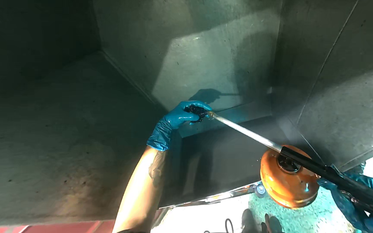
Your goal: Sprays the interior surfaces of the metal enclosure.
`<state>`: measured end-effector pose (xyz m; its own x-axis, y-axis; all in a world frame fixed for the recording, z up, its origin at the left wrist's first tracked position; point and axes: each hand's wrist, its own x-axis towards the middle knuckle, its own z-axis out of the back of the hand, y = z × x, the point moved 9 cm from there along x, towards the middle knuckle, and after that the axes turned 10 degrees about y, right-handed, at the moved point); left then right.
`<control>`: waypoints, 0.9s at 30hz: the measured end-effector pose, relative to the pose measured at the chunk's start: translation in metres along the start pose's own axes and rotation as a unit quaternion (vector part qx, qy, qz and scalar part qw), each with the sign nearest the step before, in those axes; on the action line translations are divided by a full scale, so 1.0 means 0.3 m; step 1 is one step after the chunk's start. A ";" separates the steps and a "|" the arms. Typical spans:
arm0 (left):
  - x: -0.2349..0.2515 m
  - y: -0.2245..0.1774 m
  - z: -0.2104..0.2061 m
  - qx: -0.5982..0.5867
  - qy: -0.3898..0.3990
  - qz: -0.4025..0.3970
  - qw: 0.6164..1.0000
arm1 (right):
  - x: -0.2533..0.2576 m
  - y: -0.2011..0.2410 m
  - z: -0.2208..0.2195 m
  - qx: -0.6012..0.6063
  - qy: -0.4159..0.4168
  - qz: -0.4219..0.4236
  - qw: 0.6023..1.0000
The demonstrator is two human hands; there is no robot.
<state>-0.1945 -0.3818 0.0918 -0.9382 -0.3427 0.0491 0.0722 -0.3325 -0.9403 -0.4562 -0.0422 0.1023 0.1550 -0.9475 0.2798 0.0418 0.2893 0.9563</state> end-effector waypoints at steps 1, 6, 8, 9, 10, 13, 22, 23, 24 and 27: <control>0.002 0.003 -0.002 0.005 0.006 -0.001 1.000 | -0.001 0.000 0.000 -0.003 0.000 -0.001 1.000; 0.004 0.002 -0.009 0.006 0.002 0.010 1.000 | -0.011 -0.007 0.003 0.006 -0.005 0.000 1.000; 0.005 0.001 -0.009 0.028 -0.004 0.010 1.000 | -0.010 0.001 -0.001 0.001 -0.009 -0.003 1.000; 0.005 -0.001 -0.009 0.048 -0.011 0.015 0.999 | -0.011 0.004 -0.004 -0.009 -0.007 -0.001 1.000; 0.005 -0.005 -0.009 0.070 -0.017 0.019 0.997 | -0.013 0.001 -0.004 -0.013 -0.002 0.002 1.000; 0.009 -0.019 -0.025 0.101 -0.002 -0.003 0.995 | -0.008 0.010 -0.010 -0.008 -0.003 0.001 1.000; -0.008 -0.036 -0.048 0.185 -0.049 -0.017 0.981 | 0.005 0.026 -0.048 -0.052 0.000 -0.013 0.999; -0.009 -0.045 -0.055 0.194 -0.051 -0.016 0.979 | 0.005 0.027 -0.051 -0.060 0.002 -0.014 0.998; -0.009 -0.051 -0.059 0.199 -0.050 -0.021 0.979 | 0.004 0.028 -0.053 -0.063 0.007 -0.013 0.998; -0.011 -0.053 -0.069 0.194 -0.038 -0.040 0.979 | 0.005 0.035 -0.061 -0.070 0.007 -0.014 0.997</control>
<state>-0.1995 -0.3571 0.0998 -0.9189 -0.3624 0.1558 0.1376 -0.6646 -0.7344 -0.4374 -0.0380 0.1113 0.1657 -0.9535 0.2520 0.1824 0.2807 0.9423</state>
